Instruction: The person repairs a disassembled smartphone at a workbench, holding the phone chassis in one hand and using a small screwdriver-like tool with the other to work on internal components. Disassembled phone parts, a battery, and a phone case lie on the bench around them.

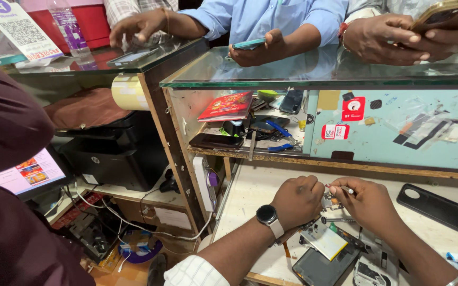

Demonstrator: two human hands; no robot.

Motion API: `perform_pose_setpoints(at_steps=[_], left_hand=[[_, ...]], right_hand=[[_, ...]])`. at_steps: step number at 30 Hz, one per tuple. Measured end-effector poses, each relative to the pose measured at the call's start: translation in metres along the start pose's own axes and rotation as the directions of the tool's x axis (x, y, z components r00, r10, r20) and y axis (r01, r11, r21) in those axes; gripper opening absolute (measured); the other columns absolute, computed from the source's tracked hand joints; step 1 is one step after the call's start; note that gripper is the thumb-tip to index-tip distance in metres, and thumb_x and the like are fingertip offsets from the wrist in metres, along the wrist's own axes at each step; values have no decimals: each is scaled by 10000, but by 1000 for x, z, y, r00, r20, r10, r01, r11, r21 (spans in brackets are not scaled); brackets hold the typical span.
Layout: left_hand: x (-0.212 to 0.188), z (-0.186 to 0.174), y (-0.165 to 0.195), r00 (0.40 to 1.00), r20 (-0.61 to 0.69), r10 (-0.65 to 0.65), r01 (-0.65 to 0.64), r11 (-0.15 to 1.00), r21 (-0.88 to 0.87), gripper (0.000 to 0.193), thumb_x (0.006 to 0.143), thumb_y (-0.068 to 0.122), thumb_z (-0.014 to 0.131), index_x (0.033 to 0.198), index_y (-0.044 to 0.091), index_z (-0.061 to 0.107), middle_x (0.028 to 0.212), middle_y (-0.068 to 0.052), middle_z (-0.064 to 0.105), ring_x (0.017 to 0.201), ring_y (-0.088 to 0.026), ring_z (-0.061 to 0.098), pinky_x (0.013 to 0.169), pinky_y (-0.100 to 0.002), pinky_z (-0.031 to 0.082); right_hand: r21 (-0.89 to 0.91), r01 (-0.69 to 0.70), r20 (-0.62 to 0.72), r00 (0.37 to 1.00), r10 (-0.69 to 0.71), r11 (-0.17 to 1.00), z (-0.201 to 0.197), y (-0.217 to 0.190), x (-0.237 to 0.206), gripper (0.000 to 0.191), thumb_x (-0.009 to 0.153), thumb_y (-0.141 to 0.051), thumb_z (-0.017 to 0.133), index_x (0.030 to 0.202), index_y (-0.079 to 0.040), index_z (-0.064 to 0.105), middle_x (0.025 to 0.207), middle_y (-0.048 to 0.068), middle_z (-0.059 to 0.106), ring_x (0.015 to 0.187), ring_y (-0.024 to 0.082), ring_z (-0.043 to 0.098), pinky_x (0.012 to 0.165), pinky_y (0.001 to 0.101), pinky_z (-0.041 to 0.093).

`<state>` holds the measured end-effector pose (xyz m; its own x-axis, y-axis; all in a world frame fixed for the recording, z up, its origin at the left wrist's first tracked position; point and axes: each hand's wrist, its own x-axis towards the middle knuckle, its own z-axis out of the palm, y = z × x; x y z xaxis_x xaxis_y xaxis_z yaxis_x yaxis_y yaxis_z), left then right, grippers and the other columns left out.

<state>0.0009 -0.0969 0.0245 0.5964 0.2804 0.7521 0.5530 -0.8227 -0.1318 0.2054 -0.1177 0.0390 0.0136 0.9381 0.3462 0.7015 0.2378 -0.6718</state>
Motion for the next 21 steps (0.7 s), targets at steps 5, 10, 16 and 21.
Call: perform_pose_setpoints(at_steps=[5,10,16,21], left_hand=[[-1,1,1,1000,-1,2,-2,1000,9,227,766,192,733,856,50,581,856,-88,577,810,-257,632,712,-386,533],[0,3,2,1000,-14,-21,21,1000,-17,206,768,175,724,854,54,581,862,-92,582,806,-267,636,725,-397,536],[0,5,3,999,2,-47,47,996,-69,204,762,160,718,854,43,577,858,-104,583,799,-284,635,724,-415,537],[2,1,-1,987,-77,-138,132,988,-75,177,802,148,718,836,70,563,852,-91,574,817,-284,633,743,-407,540]], right_hand=[[-52,-52,11,999,52,997,1,2,2,295,874,-360,744,1063,-141,799,712,57,770,558,109,631,559,304,522],[-55,-56,7,998,56,997,1,2,2,297,869,-361,745,1058,-138,797,725,56,752,562,126,625,567,319,527],[-84,-55,-9,998,55,995,3,2,1,287,888,-371,754,1059,-144,796,721,73,725,556,142,609,567,320,520],[-162,-200,10,979,205,966,-1,11,2,279,937,-406,741,1095,-185,804,750,112,727,591,211,676,615,357,545]])
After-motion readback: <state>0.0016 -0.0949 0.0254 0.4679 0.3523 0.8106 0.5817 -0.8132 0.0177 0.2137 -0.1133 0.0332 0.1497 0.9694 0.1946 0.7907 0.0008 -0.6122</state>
